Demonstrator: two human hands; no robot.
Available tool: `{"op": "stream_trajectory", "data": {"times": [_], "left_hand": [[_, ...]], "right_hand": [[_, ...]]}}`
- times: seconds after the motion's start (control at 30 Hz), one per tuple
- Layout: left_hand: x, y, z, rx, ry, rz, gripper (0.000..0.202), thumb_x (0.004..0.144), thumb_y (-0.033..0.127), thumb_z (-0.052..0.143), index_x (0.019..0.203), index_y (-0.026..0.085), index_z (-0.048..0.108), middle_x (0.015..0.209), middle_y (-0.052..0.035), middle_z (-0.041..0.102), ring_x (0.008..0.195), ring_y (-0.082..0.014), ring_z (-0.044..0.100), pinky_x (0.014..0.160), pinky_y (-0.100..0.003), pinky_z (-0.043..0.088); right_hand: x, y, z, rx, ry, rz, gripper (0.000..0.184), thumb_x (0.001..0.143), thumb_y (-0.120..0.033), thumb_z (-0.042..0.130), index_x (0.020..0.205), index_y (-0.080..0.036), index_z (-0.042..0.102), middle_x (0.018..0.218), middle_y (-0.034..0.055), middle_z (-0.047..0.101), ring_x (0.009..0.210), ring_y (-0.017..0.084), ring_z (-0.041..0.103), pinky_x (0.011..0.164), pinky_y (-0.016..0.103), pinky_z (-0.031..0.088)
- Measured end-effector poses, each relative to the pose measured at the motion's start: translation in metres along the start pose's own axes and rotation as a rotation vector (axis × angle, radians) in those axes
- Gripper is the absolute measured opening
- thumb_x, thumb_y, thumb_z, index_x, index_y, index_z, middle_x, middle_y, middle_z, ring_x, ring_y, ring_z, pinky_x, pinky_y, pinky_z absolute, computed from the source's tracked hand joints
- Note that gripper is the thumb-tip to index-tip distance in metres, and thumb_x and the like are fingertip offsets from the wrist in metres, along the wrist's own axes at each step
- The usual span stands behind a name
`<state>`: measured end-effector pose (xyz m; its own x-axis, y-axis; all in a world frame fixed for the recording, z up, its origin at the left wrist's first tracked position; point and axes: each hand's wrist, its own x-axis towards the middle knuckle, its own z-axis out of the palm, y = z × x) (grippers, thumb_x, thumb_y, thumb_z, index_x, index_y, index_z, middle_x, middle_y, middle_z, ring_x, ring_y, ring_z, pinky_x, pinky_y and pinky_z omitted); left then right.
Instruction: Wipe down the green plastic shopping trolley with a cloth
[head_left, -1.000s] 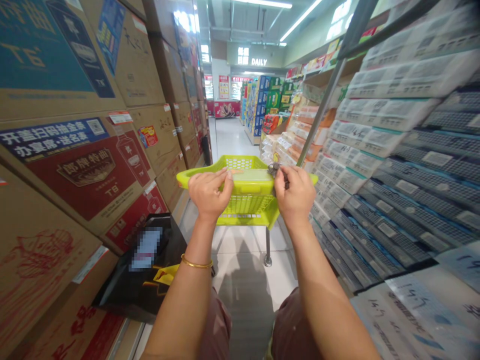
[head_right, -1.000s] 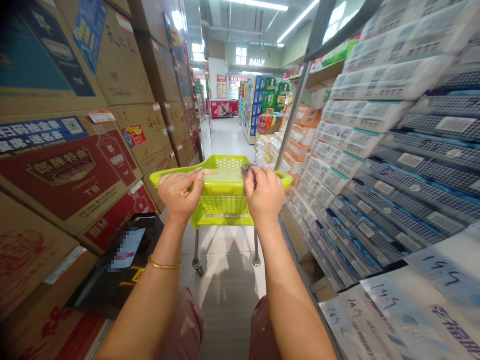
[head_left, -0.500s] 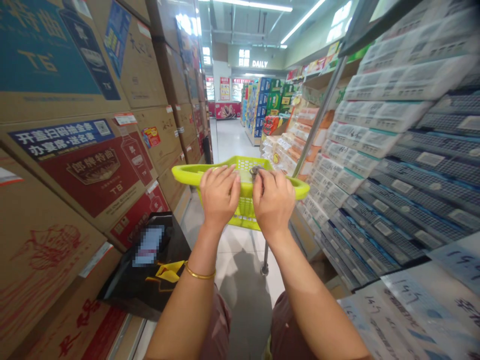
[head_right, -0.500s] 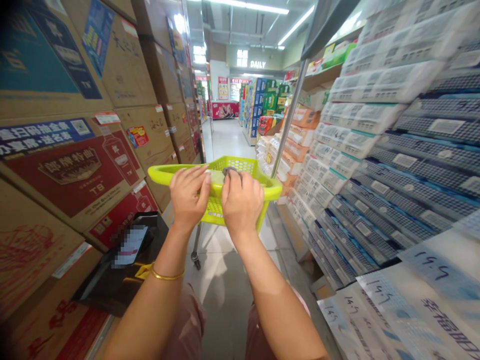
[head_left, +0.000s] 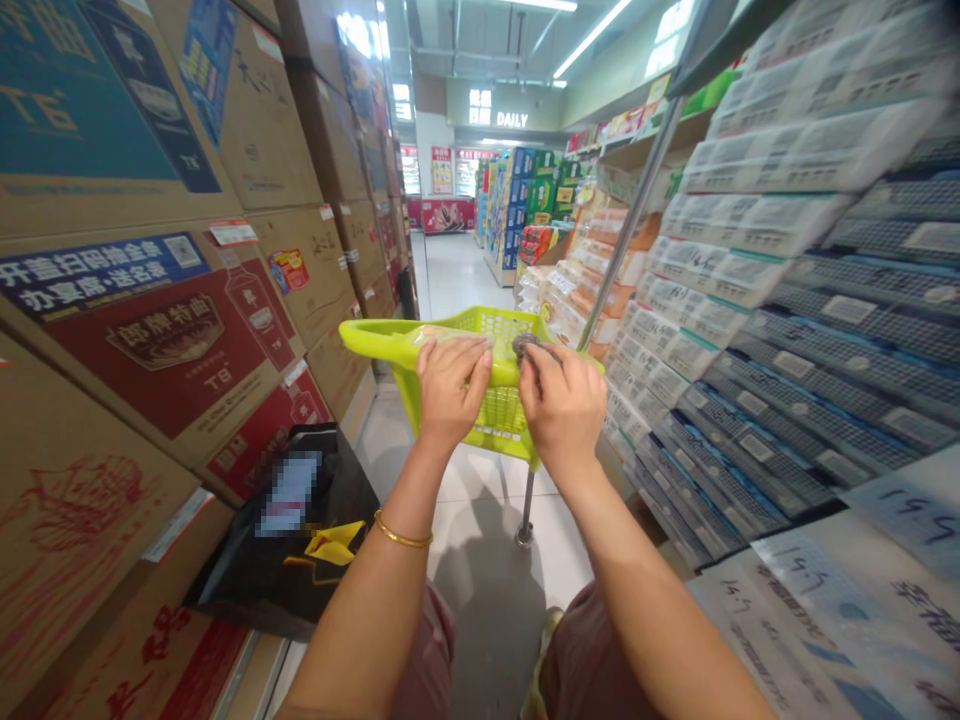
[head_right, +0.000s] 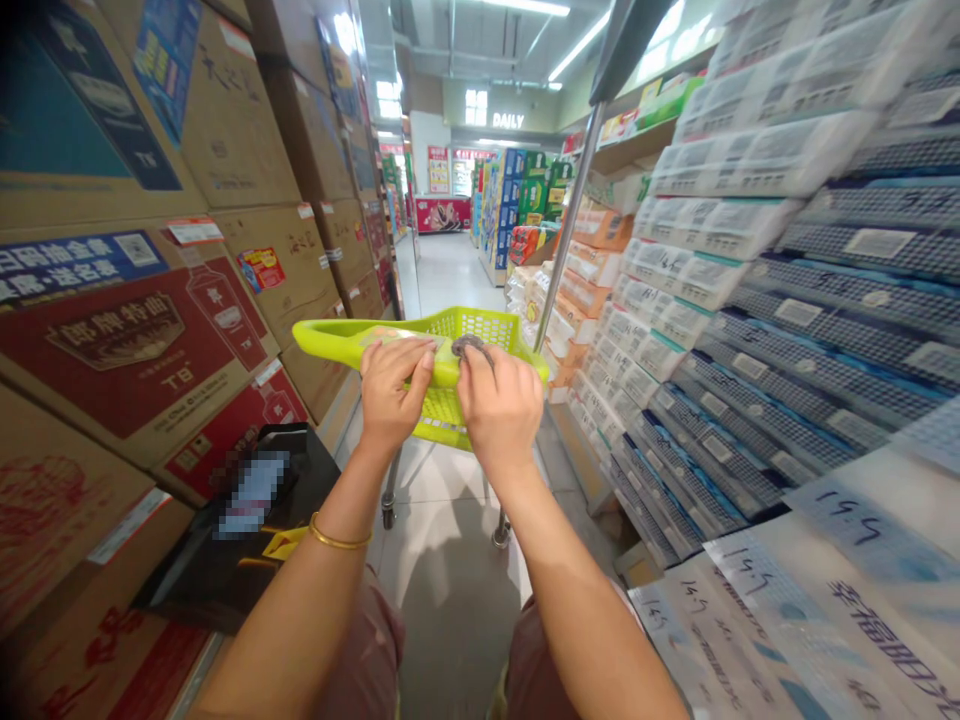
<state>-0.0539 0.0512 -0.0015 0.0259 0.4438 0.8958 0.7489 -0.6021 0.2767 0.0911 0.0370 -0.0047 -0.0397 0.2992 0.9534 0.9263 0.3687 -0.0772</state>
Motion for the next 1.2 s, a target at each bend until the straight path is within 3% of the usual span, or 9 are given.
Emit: {"op": "stream_trajectory", "data": {"times": [0.13, 0.23, 0.33, 0.53, 0.63, 0.8, 1.03, 1.1, 1.2], "left_hand": [[0.001, 0.002, 0.003, -0.004, -0.009, -0.023, 0.026, 0.094, 0.032, 0.043, 0.095, 0.024, 0.068, 0.106, -0.0022, 0.072, 0.106, -0.0177, 0.061, 0.105, -0.04, 0.03], [-0.001, 0.004, 0.006, 0.005, 0.02, -0.023, 0.027, 0.094, 0.032, 0.043, 0.095, 0.024, 0.068, 0.105, -0.0024, 0.072, 0.106, -0.0176, 0.061, 0.105, -0.039, 0.03], [-0.003, 0.007, 0.01, 0.027, 0.049, -0.032, 0.027, 0.094, 0.031, 0.041, 0.097, 0.023, 0.067, 0.106, -0.0029, 0.071, 0.107, -0.0181, 0.06, 0.106, -0.04, 0.028], [-0.005, 0.008, 0.019, 0.049, 0.107, -0.047, 0.031, 0.095, 0.031, 0.036, 0.097, 0.021, 0.065, 0.103, -0.0051, 0.071, 0.105, -0.0193, 0.06, 0.105, -0.04, 0.028], [-0.004, 0.005, 0.019, 0.065, 0.128, -0.033, 0.034, 0.095, 0.031, 0.034, 0.094, 0.02, 0.066, 0.1, -0.0063, 0.071, 0.101, -0.0196, 0.061, 0.1, -0.039, 0.032], [-0.001, 0.001, 0.014, 0.054, 0.056, 0.011, 0.031, 0.095, 0.033, 0.038, 0.094, 0.022, 0.067, 0.102, -0.0046, 0.072, 0.101, -0.0188, 0.061, 0.095, -0.037, 0.037], [-0.001, 0.004, 0.014, 0.037, 0.059, 0.009, 0.031, 0.095, 0.032, 0.038, 0.096, 0.022, 0.067, 0.103, -0.0044, 0.072, 0.102, -0.019, 0.061, 0.094, -0.038, 0.036], [-0.001, 0.007, 0.015, 0.02, 0.065, -0.009, 0.031, 0.095, 0.031, 0.039, 0.097, 0.022, 0.067, 0.104, -0.0046, 0.071, 0.103, -0.0192, 0.06, 0.095, -0.038, 0.036], [-0.001, 0.009, 0.016, 0.026, 0.083, -0.03, 0.03, 0.095, 0.031, 0.039, 0.095, 0.022, 0.068, 0.103, -0.0041, 0.072, 0.103, -0.0189, 0.06, 0.096, -0.038, 0.035]], "right_hand": [[0.003, 0.029, -0.007, 0.015, 0.041, 0.119, 0.024, 0.089, -0.029, 0.048, 0.101, -0.019, 0.067, 0.097, 0.0082, 0.067, 0.091, 0.018, 0.06, 0.082, 0.032, 0.045], [0.006, 0.036, -0.008, 0.009, 0.058, 0.205, 0.025, 0.088, -0.03, 0.048, 0.1, -0.018, 0.066, 0.096, 0.0091, 0.066, 0.091, 0.02, 0.059, 0.082, 0.034, 0.046], [0.008, 0.022, -0.006, -0.007, 0.058, 0.235, 0.026, 0.089, -0.03, 0.046, 0.101, -0.018, 0.066, 0.098, 0.0101, 0.065, 0.094, 0.021, 0.058, 0.085, 0.037, 0.045], [0.01, -0.032, 0.006, 0.051, -0.041, 0.161, 0.029, 0.091, -0.031, 0.044, 0.107, -0.019, 0.065, 0.103, 0.0108, 0.065, 0.095, 0.02, 0.055, 0.086, 0.035, 0.041], [0.01, -0.041, 0.011, 0.068, -0.05, 0.13, 0.031, 0.092, -0.032, 0.043, 0.11, -0.02, 0.065, 0.105, 0.0099, 0.065, 0.093, 0.019, 0.055, 0.084, 0.033, 0.041], [0.012, -0.018, 0.006, 0.019, -0.088, 0.084, 0.029, 0.092, -0.032, 0.044, 0.106, -0.02, 0.066, 0.099, 0.0085, 0.067, 0.09, 0.018, 0.056, 0.082, 0.031, 0.041], [0.011, 0.041, -0.007, -0.106, 0.03, 0.195, 0.025, 0.089, -0.031, 0.047, 0.096, -0.019, 0.069, 0.089, 0.0074, 0.066, 0.082, 0.019, 0.057, 0.075, 0.032, 0.043], [0.012, 0.044, -0.007, -0.125, 0.054, 0.221, 0.026, 0.089, -0.03, 0.046, 0.096, -0.018, 0.068, 0.089, 0.0083, 0.066, 0.083, 0.02, 0.057, 0.076, 0.033, 0.043], [0.013, 0.027, -0.004, -0.121, 0.047, 0.225, 0.027, 0.09, -0.029, 0.044, 0.099, -0.017, 0.068, 0.094, 0.0106, 0.066, 0.088, 0.021, 0.057, 0.079, 0.035, 0.043]]}}
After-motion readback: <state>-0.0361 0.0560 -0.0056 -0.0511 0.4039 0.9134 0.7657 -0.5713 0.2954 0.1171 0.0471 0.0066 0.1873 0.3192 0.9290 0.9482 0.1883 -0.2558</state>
